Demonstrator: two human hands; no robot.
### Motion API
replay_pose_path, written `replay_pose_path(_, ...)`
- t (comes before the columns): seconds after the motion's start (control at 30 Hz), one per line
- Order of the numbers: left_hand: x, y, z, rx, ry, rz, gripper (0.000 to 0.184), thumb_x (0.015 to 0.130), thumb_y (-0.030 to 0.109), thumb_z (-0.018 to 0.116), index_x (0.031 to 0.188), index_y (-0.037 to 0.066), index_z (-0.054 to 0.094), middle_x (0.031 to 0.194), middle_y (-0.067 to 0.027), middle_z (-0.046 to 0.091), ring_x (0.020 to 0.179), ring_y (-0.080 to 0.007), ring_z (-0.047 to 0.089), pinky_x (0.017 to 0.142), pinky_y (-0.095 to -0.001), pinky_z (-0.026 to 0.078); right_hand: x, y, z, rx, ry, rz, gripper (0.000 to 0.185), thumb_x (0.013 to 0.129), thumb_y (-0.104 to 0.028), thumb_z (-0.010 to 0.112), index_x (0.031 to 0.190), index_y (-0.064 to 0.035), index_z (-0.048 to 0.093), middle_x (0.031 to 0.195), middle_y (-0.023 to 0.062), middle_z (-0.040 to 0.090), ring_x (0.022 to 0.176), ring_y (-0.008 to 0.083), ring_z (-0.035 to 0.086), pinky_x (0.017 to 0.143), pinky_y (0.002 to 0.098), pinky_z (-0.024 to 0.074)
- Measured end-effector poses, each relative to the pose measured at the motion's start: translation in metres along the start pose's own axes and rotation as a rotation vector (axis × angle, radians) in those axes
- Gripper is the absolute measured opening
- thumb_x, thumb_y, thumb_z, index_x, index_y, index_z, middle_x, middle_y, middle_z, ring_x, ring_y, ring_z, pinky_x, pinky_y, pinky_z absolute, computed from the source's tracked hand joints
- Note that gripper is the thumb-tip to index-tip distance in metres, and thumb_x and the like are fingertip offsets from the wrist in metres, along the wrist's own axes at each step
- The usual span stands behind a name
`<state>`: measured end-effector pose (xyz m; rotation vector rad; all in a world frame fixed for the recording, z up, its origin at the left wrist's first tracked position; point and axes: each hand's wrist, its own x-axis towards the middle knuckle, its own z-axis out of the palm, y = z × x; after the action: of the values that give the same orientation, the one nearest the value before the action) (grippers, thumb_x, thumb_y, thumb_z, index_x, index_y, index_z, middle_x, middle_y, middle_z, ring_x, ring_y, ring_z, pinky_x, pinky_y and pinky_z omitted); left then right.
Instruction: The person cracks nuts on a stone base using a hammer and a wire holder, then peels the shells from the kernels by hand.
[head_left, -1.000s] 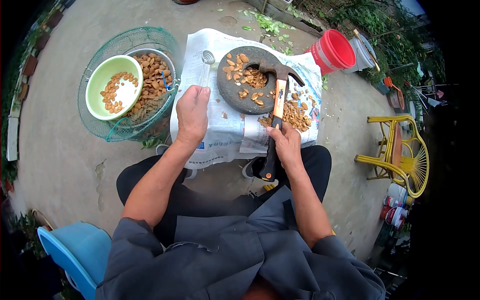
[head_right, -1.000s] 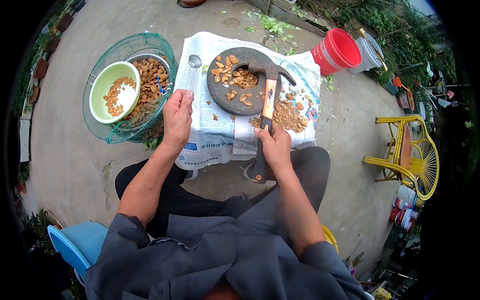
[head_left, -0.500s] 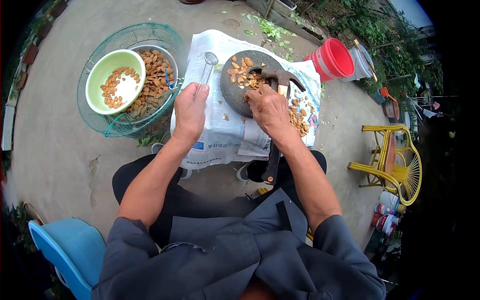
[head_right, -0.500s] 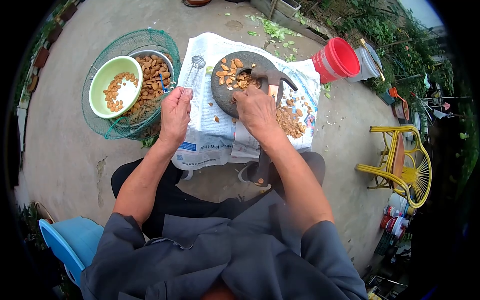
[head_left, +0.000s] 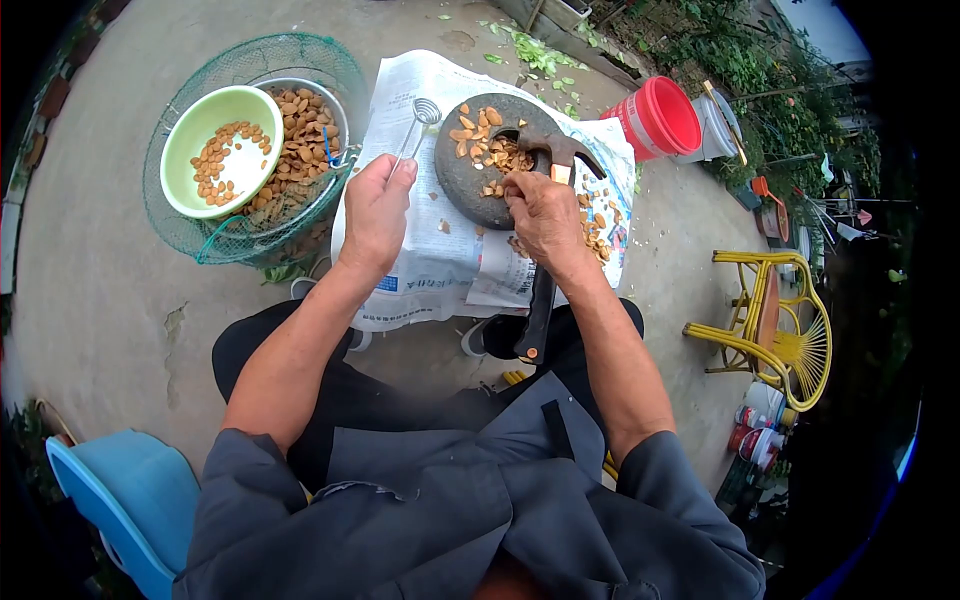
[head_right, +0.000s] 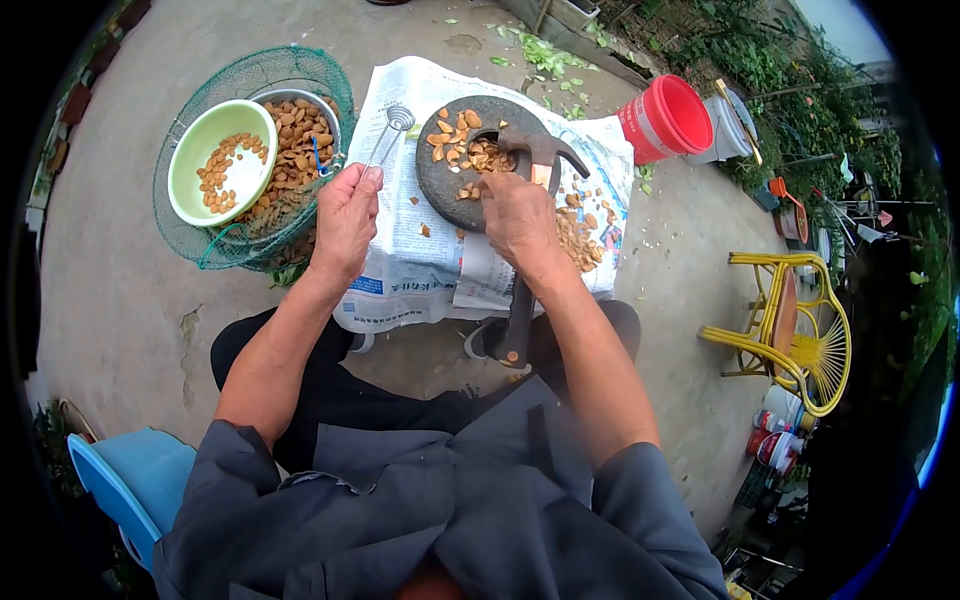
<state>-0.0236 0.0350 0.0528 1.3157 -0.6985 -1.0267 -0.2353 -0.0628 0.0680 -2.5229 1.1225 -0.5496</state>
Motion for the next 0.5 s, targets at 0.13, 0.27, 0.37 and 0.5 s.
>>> replay_pose_path(0.13, 0.0, -0.001, 0.0, -0.03, -0.011, 0.006, 0.026, 0.099, 0.021, 0.056, 0.08, 0.003, 0.055, 0.065, 0.0061, 0.043, 0.061, -0.0041, 0.036, 0.054, -0.0242, 0.032, -0.001, -0.009, -0.004, -0.024, -0.021, 0.026, 0.012, 0.081, -0.008, 0.062, 0.092, -0.0025, 0.066, 0.09, 0.0184, 0.066, 0.08, 0.0399, 0.065, 0.07, 0.0479, 0.0517)
replay_pose_path(0.27, 0.0, 0.0, 0.001, -0.041, -0.015, -0.005, 0.026, 0.099, 0.021, 0.056, 0.08, 0.003, 0.056, 0.065, 0.0064, 0.042, 0.061, -0.0037, 0.035, 0.054, -0.0237, 0.031, 0.001, -0.011, -0.002, -0.07, -0.036, 0.011, 0.011, 0.083, -0.009, 0.063, 0.09, -0.0018, 0.066, 0.089, 0.0182, 0.065, 0.08, 0.0398, 0.065, 0.069, 0.048, 0.0516)
replay_pose_path(0.37, 0.001, -0.001, 0.0, -0.046, -0.016, 0.005, 0.026, 0.099, 0.02, 0.056, 0.08, 0.003, 0.056, 0.065, 0.0063, 0.043, 0.061, -0.0036, 0.035, 0.054, -0.0236, 0.031, 0.0, -0.008, -0.001, -0.022, -0.04, -0.003, 0.011, 0.086, -0.012, 0.064, 0.089, -0.0014, 0.066, 0.089, 0.0175, 0.065, 0.08, 0.04, 0.065, 0.068, 0.0484, 0.0509)
replay_pose_path(0.5, -0.001, 0.003, 0.0, -0.04, -0.011, -0.014, 0.025, 0.099, 0.02, 0.055, 0.08, 0.003, 0.056, 0.065, 0.0061, 0.043, 0.061, -0.0037, 0.036, 0.054, -0.024, 0.032, -0.002, -0.003, 0.003, 0.143, 0.046, 0.06, 0.013, 0.087, -0.012, 0.063, 0.091, -0.001, 0.068, 0.079, 0.0168, 0.065, 0.071, 0.036, 0.064, 0.065, 0.0439, 0.05)
